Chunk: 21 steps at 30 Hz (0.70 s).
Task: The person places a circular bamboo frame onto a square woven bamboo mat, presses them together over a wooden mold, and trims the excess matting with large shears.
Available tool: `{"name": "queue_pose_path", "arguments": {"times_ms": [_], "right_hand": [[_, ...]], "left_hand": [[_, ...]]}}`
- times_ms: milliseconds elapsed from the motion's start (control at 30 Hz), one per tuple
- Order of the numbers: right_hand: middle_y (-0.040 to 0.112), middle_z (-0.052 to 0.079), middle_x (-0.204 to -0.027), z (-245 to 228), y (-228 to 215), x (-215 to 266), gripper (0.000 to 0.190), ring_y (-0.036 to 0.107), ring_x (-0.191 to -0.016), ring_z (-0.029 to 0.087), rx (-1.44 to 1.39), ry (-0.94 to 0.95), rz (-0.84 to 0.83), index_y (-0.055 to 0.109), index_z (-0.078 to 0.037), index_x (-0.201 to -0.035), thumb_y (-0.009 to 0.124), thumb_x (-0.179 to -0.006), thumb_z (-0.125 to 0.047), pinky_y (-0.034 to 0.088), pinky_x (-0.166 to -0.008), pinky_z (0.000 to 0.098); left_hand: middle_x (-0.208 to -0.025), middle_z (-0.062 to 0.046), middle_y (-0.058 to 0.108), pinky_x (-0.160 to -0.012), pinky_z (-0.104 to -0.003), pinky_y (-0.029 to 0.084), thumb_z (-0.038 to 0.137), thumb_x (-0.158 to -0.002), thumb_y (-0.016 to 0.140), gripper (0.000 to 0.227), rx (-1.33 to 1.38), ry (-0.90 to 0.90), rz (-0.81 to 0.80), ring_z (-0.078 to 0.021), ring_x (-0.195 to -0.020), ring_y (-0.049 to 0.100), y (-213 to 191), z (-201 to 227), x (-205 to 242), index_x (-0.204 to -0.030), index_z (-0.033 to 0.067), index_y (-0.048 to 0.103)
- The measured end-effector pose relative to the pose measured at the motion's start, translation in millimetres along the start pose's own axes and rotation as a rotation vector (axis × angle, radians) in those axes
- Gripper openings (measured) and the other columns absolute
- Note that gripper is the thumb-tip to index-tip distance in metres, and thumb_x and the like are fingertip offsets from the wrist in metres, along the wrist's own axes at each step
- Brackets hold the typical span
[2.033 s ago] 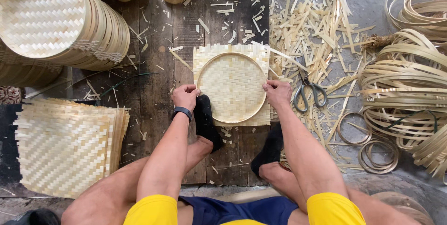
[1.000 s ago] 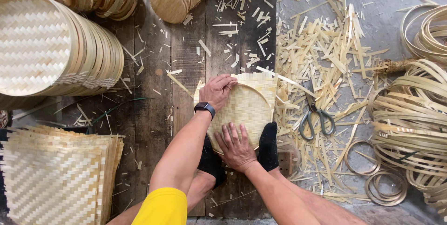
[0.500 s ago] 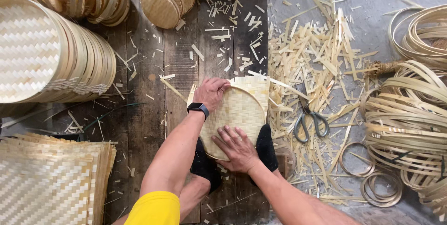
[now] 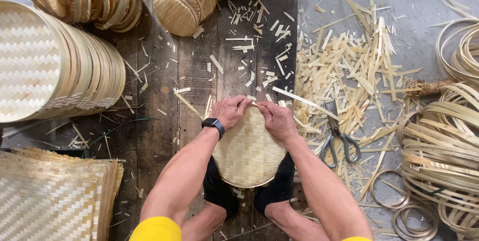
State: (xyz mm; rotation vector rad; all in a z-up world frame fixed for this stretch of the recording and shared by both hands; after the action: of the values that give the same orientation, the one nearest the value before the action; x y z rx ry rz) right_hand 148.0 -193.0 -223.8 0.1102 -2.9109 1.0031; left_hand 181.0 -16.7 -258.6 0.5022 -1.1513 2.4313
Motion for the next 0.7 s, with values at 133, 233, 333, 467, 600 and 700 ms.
{"name": "queue_pose_path", "arguments": {"times_ms": [133,233,333,467,600,700], "right_hand": [[0.075,0.018,-0.09,3.5,0.7,-0.6,0.019,0.074,-0.074,0.03,-0.021,0.053,-0.023,0.077,-0.011,-0.112,0.068,-0.099,-0.023,0.057,-0.067,0.0372],[0.078,0.011,-0.101,-26.4,-18.7,14.7,0.021,0.075,-0.094,0.03,0.302,-0.303,0.149,0.077,-0.012,-0.111,0.066,-0.096,-0.022,0.055,-0.084,0.044],[0.079,0.011,-0.104,-4.4,-15.9,24.6,0.023,0.072,-0.092,0.024,0.136,-0.066,0.116,0.077,-0.011,-0.116,0.064,-0.099,-0.02,0.055,-0.084,0.0362],[0.081,0.008,-0.105,34.9,-2.3,28.3,0.026,0.07,-0.088,0.012,-0.248,0.229,0.029,0.076,-0.01,-0.118,0.065,-0.1,-0.025,0.056,-0.08,0.0266],[0.08,0.007,-0.109,46.0,-0.6,24.4,0.026,0.069,-0.092,0.01,-0.336,0.224,0.007,0.077,-0.01,-0.117,0.066,-0.1,-0.026,0.055,-0.08,0.0253],[0.079,0.007,-0.104,33.5,-11.5,23.7,0.023,0.068,-0.091,0.019,-0.149,0.15,0.124,0.078,-0.01,-0.107,0.067,-0.098,-0.028,0.055,-0.081,0.0333]], "left_hand": [[-0.089,-0.005,0.076,-0.075,-0.043,0.054,0.054,-0.095,0.057,0.033,0.088,-0.011,0.024,-0.0285,-0.087,0.072,-6.4,6.3,-3.3,-0.106,0.0295,0.077],[-0.084,-0.005,0.075,-0.073,-0.042,0.052,0.054,-0.094,0.058,0.033,0.116,-0.078,-0.022,-0.0268,-0.083,0.07,-10.6,8.6,-0.4,-0.105,0.0289,0.078],[-0.079,-0.005,0.073,-0.071,-0.04,0.051,0.054,-0.093,0.06,0.034,0.149,-0.133,-0.067,-0.0245,-0.079,0.069,-4.7,7.2,-1.8,-0.103,0.0273,0.079],[-0.081,-0.001,0.075,-0.071,-0.037,0.051,0.054,-0.09,0.063,0.035,0.162,-0.134,-0.08,-0.02,-0.079,0.069,-4.9,3.1,-10.1,-0.102,0.0259,0.081],[-0.082,-0.003,0.076,-0.073,-0.036,0.052,0.054,-0.09,0.063,0.038,0.244,-0.178,-0.164,-0.0201,-0.08,0.07,1.8,-2.8,-15.2,-0.105,0.0253,0.082],[-0.089,0.0,0.077,-0.076,-0.035,0.05,0.053,-0.088,0.063,0.036,0.224,-0.146,-0.117,-0.0174,-0.084,0.069,4.3,-5.3,-15.5,-0.105,0.0265,0.08]]}}
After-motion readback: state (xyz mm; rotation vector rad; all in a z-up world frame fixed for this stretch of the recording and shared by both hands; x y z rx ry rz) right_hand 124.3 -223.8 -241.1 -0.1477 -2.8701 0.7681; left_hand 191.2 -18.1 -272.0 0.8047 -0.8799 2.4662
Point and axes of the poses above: each hand's wrist, its own x-axis away from the middle knuckle, its own y-axis out of the palm, z = x × y, the point moved 7 cm from there along -x, towards the middle knuckle
